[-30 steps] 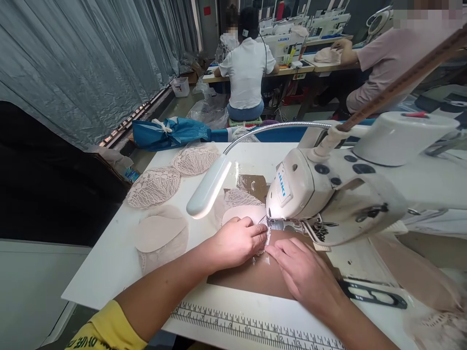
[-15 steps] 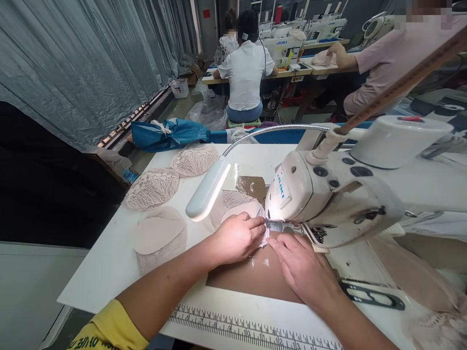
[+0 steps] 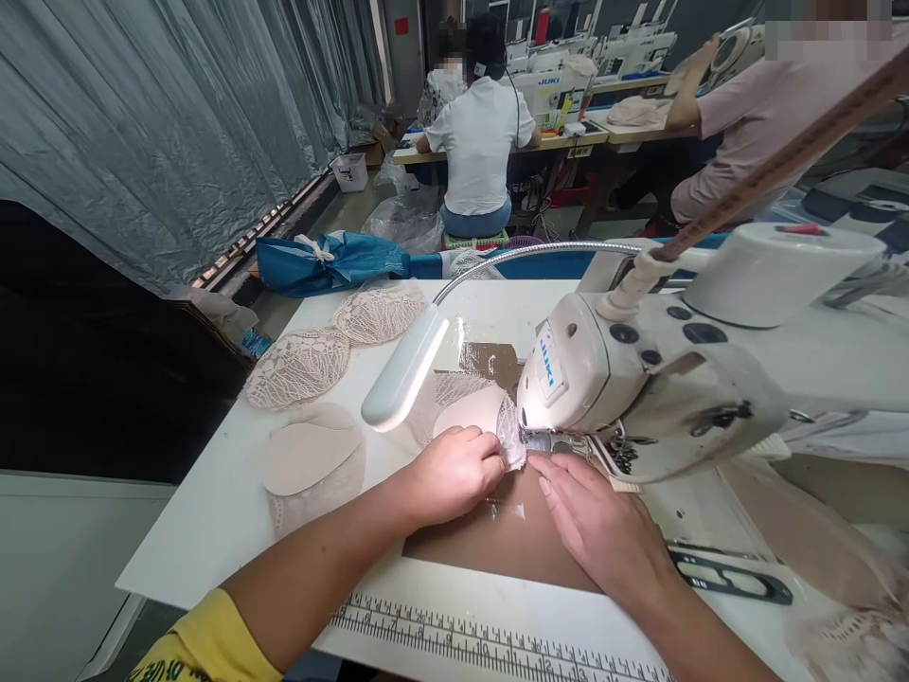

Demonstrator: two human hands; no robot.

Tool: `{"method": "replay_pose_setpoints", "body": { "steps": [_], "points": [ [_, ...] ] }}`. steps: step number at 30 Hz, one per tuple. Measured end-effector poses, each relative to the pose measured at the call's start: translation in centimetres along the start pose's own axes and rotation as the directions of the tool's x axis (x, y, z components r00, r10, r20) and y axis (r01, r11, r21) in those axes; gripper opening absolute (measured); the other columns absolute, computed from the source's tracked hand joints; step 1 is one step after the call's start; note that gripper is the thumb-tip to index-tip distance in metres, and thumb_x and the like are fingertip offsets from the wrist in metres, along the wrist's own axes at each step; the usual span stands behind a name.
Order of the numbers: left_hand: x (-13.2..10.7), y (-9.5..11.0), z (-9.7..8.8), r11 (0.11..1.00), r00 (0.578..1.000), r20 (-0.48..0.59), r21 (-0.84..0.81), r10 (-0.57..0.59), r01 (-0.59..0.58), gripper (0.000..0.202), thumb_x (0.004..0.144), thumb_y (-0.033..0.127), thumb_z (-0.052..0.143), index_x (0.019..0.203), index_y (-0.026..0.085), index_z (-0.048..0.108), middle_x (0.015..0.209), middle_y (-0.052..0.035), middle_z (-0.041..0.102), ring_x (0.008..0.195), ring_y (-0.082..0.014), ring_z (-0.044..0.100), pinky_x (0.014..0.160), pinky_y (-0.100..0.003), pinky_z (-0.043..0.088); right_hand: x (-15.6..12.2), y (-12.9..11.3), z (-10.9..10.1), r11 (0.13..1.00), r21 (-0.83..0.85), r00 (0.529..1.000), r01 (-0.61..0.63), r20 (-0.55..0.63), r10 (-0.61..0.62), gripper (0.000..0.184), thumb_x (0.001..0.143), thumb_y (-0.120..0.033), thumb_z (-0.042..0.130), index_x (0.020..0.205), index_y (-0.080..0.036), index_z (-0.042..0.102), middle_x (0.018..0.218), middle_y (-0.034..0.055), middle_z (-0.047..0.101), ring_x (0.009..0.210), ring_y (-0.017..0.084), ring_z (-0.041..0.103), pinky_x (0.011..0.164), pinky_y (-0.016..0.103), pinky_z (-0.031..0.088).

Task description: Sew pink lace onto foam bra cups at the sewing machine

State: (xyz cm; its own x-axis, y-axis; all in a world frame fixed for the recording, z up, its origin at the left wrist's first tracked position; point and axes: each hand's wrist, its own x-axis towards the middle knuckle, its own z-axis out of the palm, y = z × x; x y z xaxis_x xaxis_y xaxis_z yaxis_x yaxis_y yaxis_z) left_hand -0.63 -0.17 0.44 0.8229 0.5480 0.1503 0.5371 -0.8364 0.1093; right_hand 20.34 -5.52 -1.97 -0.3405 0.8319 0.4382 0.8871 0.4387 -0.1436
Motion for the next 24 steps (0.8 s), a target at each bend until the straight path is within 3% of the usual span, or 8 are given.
{"method": "replay_pose_setpoints", "body": {
  "steps": [3,7,11,15,19,24],
  "points": [
    [0.2,0.1,0.3,0.999,0.999,-0.028,-0.018,-0.034,0.034,0.036,0.097,0.023,0.035,0.079,0.013,0.064,0.076,-0.006,0.059,0.067,-0.0154,0.051,0.062,-0.028,0.04,0.1,-0.2,0.1,1.0,0.002,1.0,0.012,-0.022,-0.012,0.024,0.091,-0.02,0.05,0.107,-0.02,0.068,0.1,0.0033,0.072,0.083,0.018,0.063,0.073,0.029,0.044],
    [0.2,0.3,0.4,0.993,0.996,-0.082,-0.113,-0.032,0.022,0.035,0.098,0.028,0.037,0.082,0.014,0.064,0.075,-0.0056,0.059,0.068,-0.0151,0.053,0.063,-0.028,0.041,0.7,-0.9,0.2,0.997,-0.046,0.994,0.062,-0.092,-0.066,0.021,0.093,-0.021,0.05,0.103,-0.018,0.068,0.093,0.0018,0.073,0.075,0.014,0.063,0.07,0.024,0.045],
    [0.3,0.5,0.2,0.988,0.997,-0.069,-0.156,-0.031,0.02,0.032,0.097,0.027,0.039,0.08,0.014,0.063,0.078,-0.0056,0.061,0.071,-0.0152,0.055,0.065,-0.028,0.044,1.4,-1.4,0.1,0.994,-0.069,0.992,0.083,-0.086,-0.089,0.023,0.094,-0.018,0.046,0.09,-0.02,0.069,0.085,0.0004,0.073,0.066,0.011,0.062,0.069,0.022,0.045],
    [0.2,0.3,0.0,0.987,0.998,-0.056,-0.159,0.008,-0.017,0.026,0.097,0.027,0.043,0.085,0.015,0.062,0.099,-0.0072,0.066,0.088,-0.0162,0.057,0.074,-0.028,0.046,1.3,-1.1,0.1,0.994,-0.025,0.991,0.107,-0.076,-0.108,0.026,0.093,-0.013,0.045,0.085,-0.02,0.069,0.083,-0.0005,0.072,0.066,0.011,0.062,0.065,0.021,0.044],
    [0.0,0.2,-0.3,0.989,0.99,-0.039,-0.048,0.135,-0.137,0.023,0.098,0.025,0.04,0.098,0.015,0.061,0.125,-0.0067,0.06,0.098,-0.0178,0.055,0.075,-0.03,0.046,0.8,-0.6,0.0,0.983,-0.006,0.982,0.184,-0.048,-0.184,0.029,0.091,-0.01,0.043,0.091,-0.018,0.07,0.085,0.0025,0.071,0.064,0.01,0.059,0.059,0.022,0.041],
    [-0.3,0.3,-0.3,0.989,0.989,0.021,0.021,0.143,-0.144,0.024,0.096,0.021,0.043,0.116,0.015,0.055,0.127,-0.0072,0.059,0.098,-0.0179,0.055,0.074,-0.031,0.044,0.3,-0.2,-0.3,0.974,-0.008,0.974,0.226,-0.013,-0.226,0.034,0.089,-0.006,0.039,0.093,-0.016,0.071,0.066,0.0019,0.06,0.059,0.011,0.054,0.054,0.024,0.037]
  ]
}}
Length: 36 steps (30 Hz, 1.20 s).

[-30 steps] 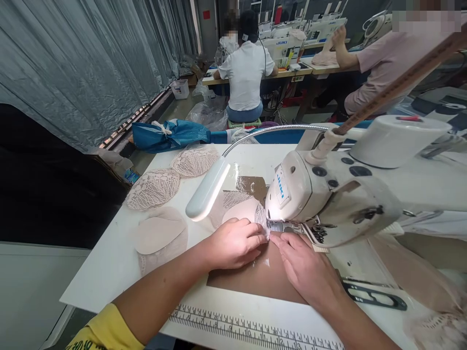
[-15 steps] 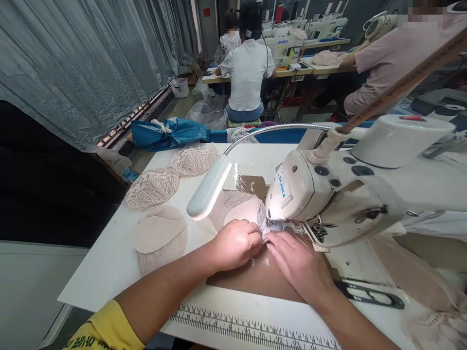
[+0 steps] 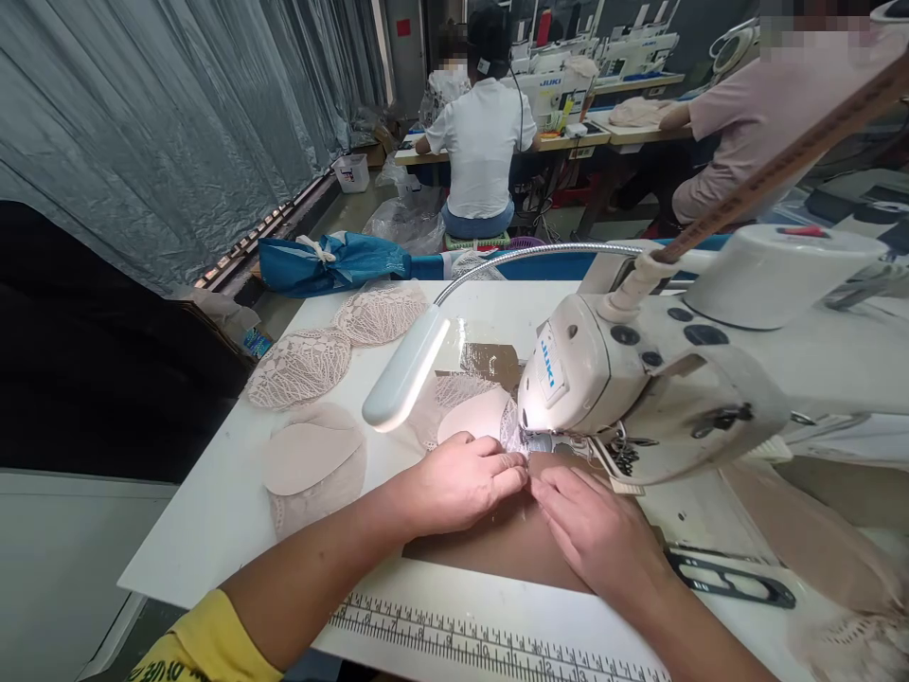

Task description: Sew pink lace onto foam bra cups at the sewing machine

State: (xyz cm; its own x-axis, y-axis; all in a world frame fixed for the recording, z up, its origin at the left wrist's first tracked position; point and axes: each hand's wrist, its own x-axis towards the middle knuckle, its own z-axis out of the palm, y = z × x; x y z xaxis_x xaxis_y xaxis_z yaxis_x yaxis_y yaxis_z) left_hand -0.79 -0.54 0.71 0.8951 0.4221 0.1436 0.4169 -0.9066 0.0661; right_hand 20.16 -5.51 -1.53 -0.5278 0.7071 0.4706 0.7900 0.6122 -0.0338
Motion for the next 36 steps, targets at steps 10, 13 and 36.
{"method": "replay_pose_setpoints", "body": {
  "steps": [10,13,36],
  "points": [
    [-0.4,-0.5,0.3,1.0,1.0,0.016,0.016,0.002,-0.002,0.033,0.095,0.025,0.045,0.124,0.014,0.056,0.13,-0.0089,0.058,0.1,-0.0199,0.053,0.075,-0.031,0.043,-0.1,-0.2,-0.2,1.0,-0.024,1.0,-0.003,0.026,0.004,0.035,0.088,-0.005,0.038,0.099,-0.015,0.07,0.069,0.0026,0.061,0.062,0.013,0.054,0.054,0.026,0.034],
    [0.0,-0.3,0.5,0.999,1.0,-0.01,0.025,-0.03,0.03,0.032,0.097,0.026,0.04,0.122,0.014,0.058,0.128,-0.0096,0.059,0.098,-0.0203,0.054,0.073,-0.032,0.043,0.0,-0.2,0.0,0.998,-0.044,0.999,-0.034,0.02,0.035,0.033,0.087,-0.007,0.041,0.101,-0.015,0.07,0.073,0.0023,0.064,0.063,0.013,0.053,0.051,0.027,0.032],
    [0.6,-2.3,0.9,0.938,0.924,-0.163,-0.096,-0.345,0.333,0.038,0.089,0.035,0.049,0.12,0.015,0.057,0.131,-0.0123,0.055,0.118,-0.0295,0.046,0.096,-0.047,0.039,0.2,0.2,0.5,0.99,-0.025,0.99,-0.14,0.013,0.141,0.032,0.089,-0.012,0.044,0.108,-0.017,0.069,0.088,0.0034,0.07,0.071,0.016,0.06,0.058,0.027,0.04]
  ]
}}
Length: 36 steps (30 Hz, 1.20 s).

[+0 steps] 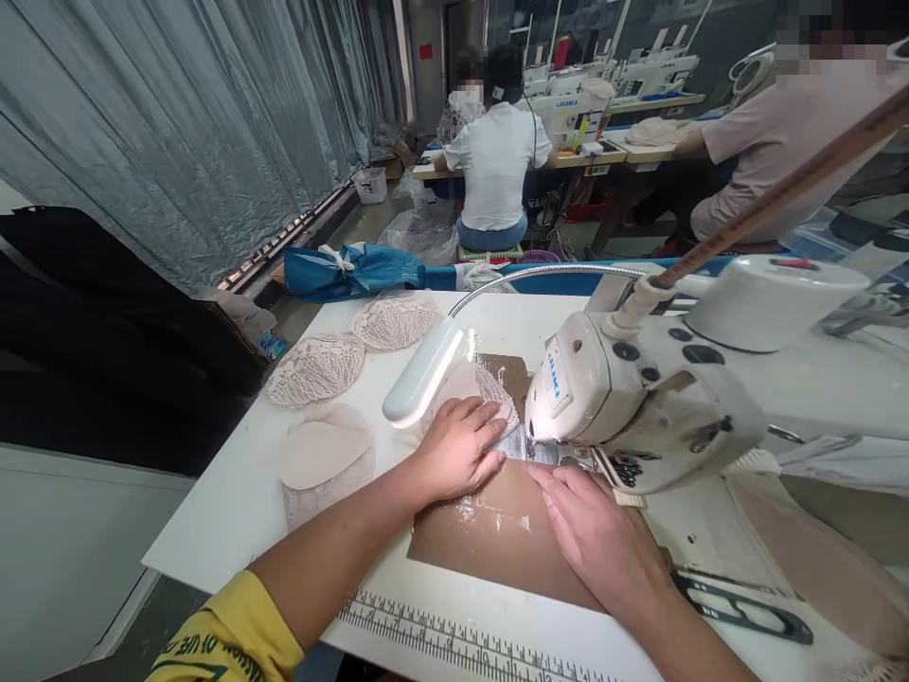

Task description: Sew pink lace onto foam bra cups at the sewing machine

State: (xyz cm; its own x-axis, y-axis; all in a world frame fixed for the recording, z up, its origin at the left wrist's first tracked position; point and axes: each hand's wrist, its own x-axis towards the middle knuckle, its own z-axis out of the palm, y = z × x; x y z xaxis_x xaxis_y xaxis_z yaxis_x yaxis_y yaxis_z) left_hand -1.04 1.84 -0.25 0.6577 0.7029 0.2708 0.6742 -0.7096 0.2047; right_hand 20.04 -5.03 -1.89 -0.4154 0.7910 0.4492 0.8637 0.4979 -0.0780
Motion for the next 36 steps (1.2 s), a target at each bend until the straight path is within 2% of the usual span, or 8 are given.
{"method": "replay_pose_setpoints", "body": {
  "steps": [10,16,18,21,24,30,34,36],
  "points": [
    [-0.2,-1.2,-0.1,0.978,0.978,0.011,0.03,-0.206,0.206,0.044,0.089,0.041,0.048,0.127,0.019,0.051,0.137,-0.0103,0.048,0.125,-0.0307,0.041,0.101,-0.047,0.037,-0.6,0.9,1.1,0.995,-0.003,0.993,0.101,-0.059,-0.101,0.032,0.094,-0.019,0.037,0.108,-0.016,0.066,0.08,0.0038,0.066,0.062,0.015,0.061,0.059,0.029,0.045],
    [-2.5,-0.5,-6.4,0.928,0.924,0.085,0.027,-0.373,0.372,0.06,0.085,0.043,0.051,0.138,0.019,0.036,0.138,-0.0143,0.046,0.122,-0.0327,0.045,0.098,-0.045,0.04,-0.9,1.9,2.0,0.991,0.05,0.992,0.123,-0.045,-0.121,0.035,0.095,-0.027,0.036,0.106,-0.019,0.068,0.081,0.0053,0.066,0.057,0.014,0.059,0.063,0.029,0.047],
    [-4.6,-1.0,-8.9,0.819,0.819,0.023,0.03,-0.574,0.573,0.048,0.085,0.041,0.051,0.127,0.018,0.047,0.125,-0.0128,0.056,0.115,-0.0306,0.05,0.098,-0.044,0.038,-0.9,2.0,2.1,0.99,0.043,0.989,0.134,-0.062,-0.132,0.035,0.095,-0.027,0.036,0.105,-0.018,0.068,0.08,0.0047,0.066,0.052,0.013,0.056,0.061,0.029,0.045],
    [-9.1,-3.2,-11.0,0.562,0.561,-0.107,0.023,-0.821,0.827,0.033,0.086,0.038,0.047,0.103,0.01,0.055,0.11,-0.0201,0.059,0.113,-0.0374,0.048,0.098,-0.054,0.032,-0.9,1.9,2.0,0.987,0.024,0.984,0.16,-0.086,-0.158,0.036,0.095,-0.028,0.035,0.107,-0.019,0.067,0.075,0.0026,0.064,0.05,0.012,0.055,0.059,0.03,0.043],
    [-13.8,-5.3,-10.9,0.496,0.491,-0.087,-0.052,-0.867,0.866,0.022,0.08,0.036,0.053,0.082,0.015,0.052,0.094,-0.0142,0.06,0.105,-0.0342,0.051,0.09,-0.046,0.039,-0.9,1.8,2.0,0.986,0.007,0.98,0.168,-0.107,-0.166,0.036,0.095,-0.027,0.034,0.106,-0.019,0.067,0.072,0.0015,0.063,0.051,0.013,0.056,0.059,0.031,0.041],
    [-17.3,-2.8,-8.9,0.529,0.615,0.1,-0.416,-0.782,0.74,0.032,0.083,0.049,0.049,0.079,0.018,0.042,0.073,-0.0004,0.052,0.067,-0.0152,0.053,0.061,-0.025,0.043,-0.9,1.5,1.7,0.99,0.068,0.992,0.122,-0.051,-0.119,0.036,0.095,-0.025,0.034,0.106,-0.016,0.067,0.079,0.0032,0.066,0.059,0.015,0.061,0.06,0.033,0.043],
    [-13.3,1.4,-8.3,0.253,0.843,0.359,-0.841,-0.401,0.479,0.043,0.077,0.042,0.065,0.107,0.019,0.047,0.089,-0.0025,0.057,0.071,-0.0121,0.054,0.067,-0.023,0.044,-0.7,1.0,0.6,0.984,0.175,1.0,-0.01,0.001,0.01,0.033,0.094,-0.029,0.037,0.106,-0.019,0.066,0.089,0.0024,0.07,0.073,0.017,0.066,0.063,0.031,0.047],
    [-10.4,2.9,-7.5,0.268,0.88,0.384,-0.849,-0.279,0.455,0.046,0.077,0.031,0.065,0.118,0.019,0.048,0.091,-0.0027,0.056,0.076,-0.0122,0.054,0.07,-0.023,0.043,-0.7,0.8,-0.1,0.959,0.262,0.994,-0.106,0.025,0.103,0.031,0.094,-0.032,0.04,0.106,-0.022,0.066,0.097,0.0015,0.071,0.083,0.017,0.067,0.067,0.029,0.049]
  ]
}}
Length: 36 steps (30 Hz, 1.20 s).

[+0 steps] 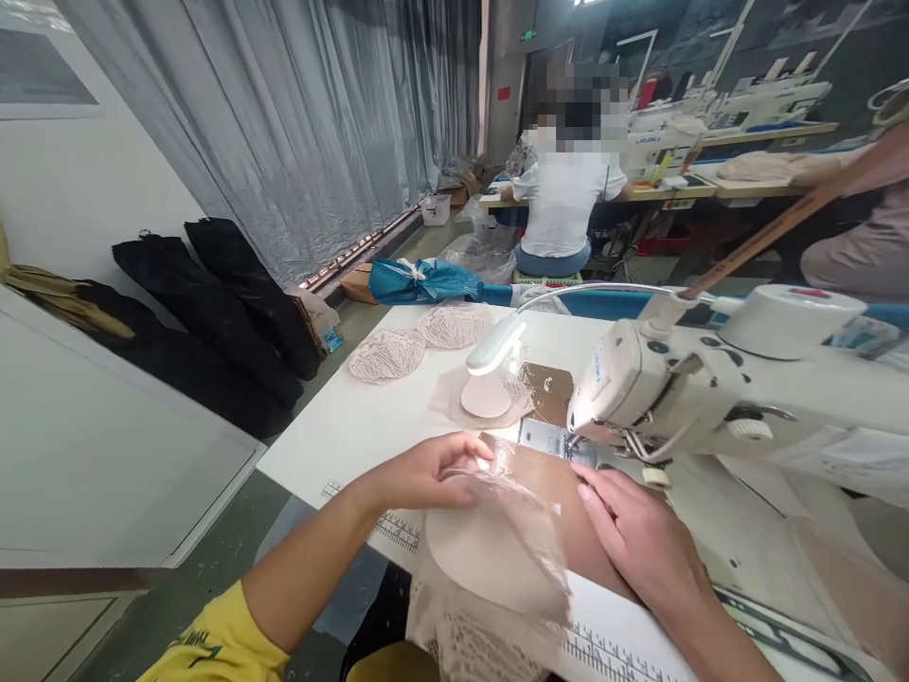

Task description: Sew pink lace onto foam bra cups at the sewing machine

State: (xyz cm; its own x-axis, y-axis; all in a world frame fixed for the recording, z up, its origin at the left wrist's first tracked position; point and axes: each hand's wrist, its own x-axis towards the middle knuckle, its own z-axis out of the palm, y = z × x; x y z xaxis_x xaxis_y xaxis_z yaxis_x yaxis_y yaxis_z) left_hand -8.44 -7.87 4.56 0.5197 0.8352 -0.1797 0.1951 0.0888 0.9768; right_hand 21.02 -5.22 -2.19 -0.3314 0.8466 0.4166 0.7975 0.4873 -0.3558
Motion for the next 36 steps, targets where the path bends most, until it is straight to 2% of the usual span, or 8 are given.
{"method": "replay_pose_setpoints", "body": {
  "steps": [3,6,10,14,19,21,28,36],
  "points": [
    [4.0,0.1,2.3,0.942,0.998,-0.028,0.333,0.062,-0.049,0.039,0.075,0.023,0.062,0.113,0.018,0.055,0.091,-0.0027,0.059,0.079,-0.0143,0.056,0.07,-0.023,0.043,-0.1,-0.4,-0.9,0.982,0.141,0.991,-0.124,-0.038,0.131,0.027,0.093,-0.035,0.043,0.101,-0.024,0.066,0.094,0.0006,0.072,0.085,0.017,0.066,0.071,0.028,0.05],
    [7.2,-0.6,3.6,0.795,0.994,-0.079,0.607,0.082,-0.017,0.018,0.079,0.025,0.057,0.095,0.016,0.062,0.086,-0.0027,0.064,0.076,-0.0157,0.058,0.064,-0.022,0.043,-0.2,-1.0,-1.7,0.954,0.283,0.994,-0.1,-0.007,0.107,0.026,0.094,-0.033,0.043,0.085,-0.023,0.065,0.082,0.0013,0.07,0.077,0.016,0.064,0.069,0.027,0.048],
    [9.3,-0.5,3.8,0.713,0.99,-0.103,0.701,0.095,0.004,0.025,0.088,0.03,0.047,0.073,0.016,0.061,0.062,-0.0007,0.057,0.058,-0.0136,0.052,0.052,-0.022,0.035,0.0,-1.8,-1.9,0.961,0.277,0.989,0.011,0.136,-0.05,0.026,0.093,-0.03,0.045,0.078,-0.022,0.064,0.076,0.0017,0.065,0.072,0.015,0.059,0.064,0.028,0.043],
    [9.1,0.9,3.8,0.591,0.966,-0.184,0.805,0.184,0.041,0.018,0.089,0.021,0.045,0.082,0.014,0.061,0.076,-0.0054,0.061,0.071,-0.0176,0.056,0.061,-0.025,0.039,-0.1,-1.7,-1.1,0.99,0.131,0.983,0.049,0.169,-0.071,0.024,0.092,-0.028,0.045,0.079,-0.021,0.064,0.072,0.0014,0.062,0.07,0.016,0.056,0.064,0.029,0.04],
    [7.7,0.2,5.4,0.187,0.898,0.179,0.944,0.402,-0.272,0.023,0.093,0.019,0.039,0.092,0.014,0.062,0.084,-0.0068,0.064,0.076,-0.0186,0.057,0.069,-0.031,0.043,-0.4,-1.3,-0.5,0.996,0.068,0.987,0.056,0.147,-0.066,0.023,0.091,-0.024,0.045,0.077,-0.021,0.063,0.073,0.0019,0.062,0.07,0.016,0.056,0.064,0.028,0.04],
    [7.8,-1.1,6.0,0.115,0.874,0.241,0.942,0.423,-0.315,0.022,0.094,0.019,0.042,0.098,0.013,0.062,0.095,-0.0086,0.067,0.085,-0.0196,0.06,0.073,-0.032,0.044,-0.4,-1.2,-0.5,0.997,0.035,0.99,0.064,0.126,-0.068,0.022,0.092,-0.024,0.045,0.081,-0.021,0.064,0.076,0.0025,0.063,0.071,0.016,0.057,0.065,0.028,0.041],
    [9.2,-2.0,6.1,0.113,0.854,0.329,0.908,0.402,-0.403,0.025,0.095,0.019,0.042,0.109,0.012,0.061,0.119,-0.0114,0.063,0.11,-0.0211,0.057,0.087,-0.036,0.041,-0.3,-1.1,-0.2,0.987,-0.15,0.995,0.065,0.091,-0.052,0.03,0.092,-0.025,0.042,0.109,-0.019,0.066,0.088,0.0058,0.067,0.074,0.018,0.061,0.067,0.032,0.046],
    [9.4,-1.0,5.2,0.216,0.915,0.238,0.924,0.326,-0.317,0.04,0.093,0.032,0.046,0.125,0.009,0.052,0.131,-0.0169,0.055,0.12,-0.0266,0.052,0.098,-0.044,0.039,0.0,-1.1,-0.4,0.98,-0.186,0.987,0.065,0.158,-0.035,0.032,0.092,-0.025,0.041,0.111,-0.017,0.064,0.088,0.007,0.067,0.071,0.018,0.062,0.063,0.031,0.047]
  ]
}}
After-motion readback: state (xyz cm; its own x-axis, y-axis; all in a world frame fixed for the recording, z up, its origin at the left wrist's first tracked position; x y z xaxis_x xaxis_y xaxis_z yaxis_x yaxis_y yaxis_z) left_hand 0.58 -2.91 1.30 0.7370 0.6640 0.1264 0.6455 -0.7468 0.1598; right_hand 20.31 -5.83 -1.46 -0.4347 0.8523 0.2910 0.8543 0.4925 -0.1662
